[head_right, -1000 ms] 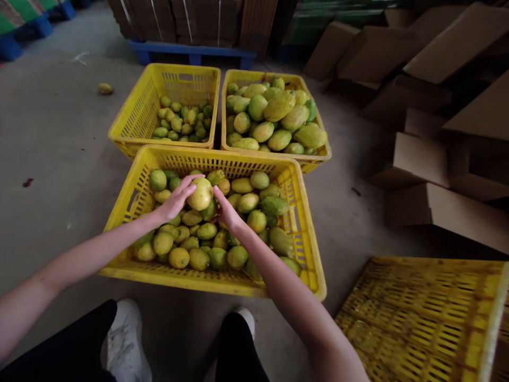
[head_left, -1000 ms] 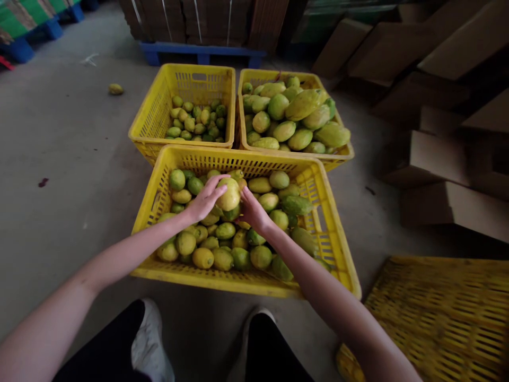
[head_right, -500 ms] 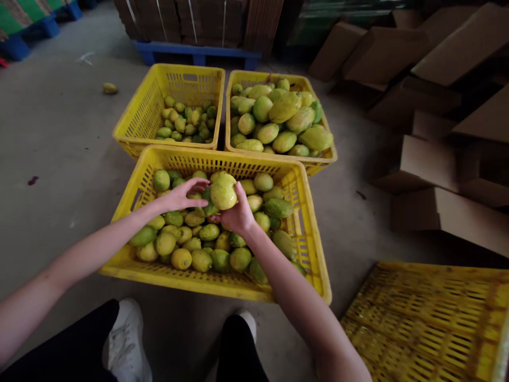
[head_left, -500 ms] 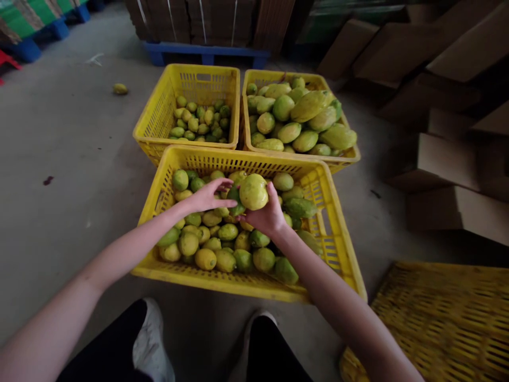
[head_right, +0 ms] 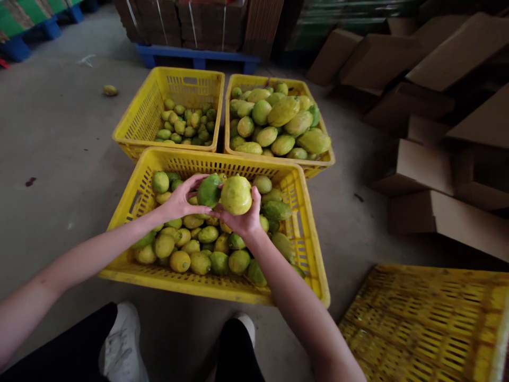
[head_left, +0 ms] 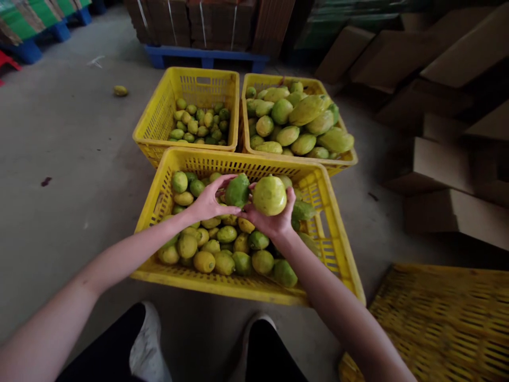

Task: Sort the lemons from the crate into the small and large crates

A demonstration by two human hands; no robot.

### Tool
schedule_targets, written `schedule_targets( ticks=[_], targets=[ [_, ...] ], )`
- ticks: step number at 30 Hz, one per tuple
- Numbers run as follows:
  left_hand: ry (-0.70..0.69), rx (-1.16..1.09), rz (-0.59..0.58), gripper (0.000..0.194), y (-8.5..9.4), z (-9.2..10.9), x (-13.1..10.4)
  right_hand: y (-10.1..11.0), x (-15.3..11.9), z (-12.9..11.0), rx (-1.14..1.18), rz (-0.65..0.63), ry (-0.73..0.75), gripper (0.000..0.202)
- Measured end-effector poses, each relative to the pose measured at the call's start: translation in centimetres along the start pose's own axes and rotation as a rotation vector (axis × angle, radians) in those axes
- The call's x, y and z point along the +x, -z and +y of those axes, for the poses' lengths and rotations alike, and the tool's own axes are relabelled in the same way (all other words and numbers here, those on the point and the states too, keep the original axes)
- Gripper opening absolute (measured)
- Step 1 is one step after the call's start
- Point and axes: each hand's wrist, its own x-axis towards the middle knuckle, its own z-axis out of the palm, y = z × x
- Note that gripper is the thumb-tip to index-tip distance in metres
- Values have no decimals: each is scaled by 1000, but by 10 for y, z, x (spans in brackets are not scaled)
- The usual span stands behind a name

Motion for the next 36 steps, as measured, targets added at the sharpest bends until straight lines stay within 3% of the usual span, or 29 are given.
schedule_targets(
  ticks=[4,8,12,18,22,29,36],
  targets=[
    [-71,5,59,81,12,-6,5,8,5,-5,-112,86,81,67],
    [-231,115,81,82,20,-17,10,16,10,-5,-584,281,392,53],
    [-460,303,52,62,16,-21,6,20,9,-2,-1061,220,724,66],
    [-649,513,40,58,15,-23,3,21,7,0,-1216,186,981,60],
    [-735,559,25,57,19,-25,6,20,6,2,-1257,191,1026,56],
    [-760,591,26,57,21,-26,7,21,6,4,-1251,178,1020,56],
    [-561,558,23,65,17,-21,2,20,7,3,-1229,195,976,60]
  ],
)
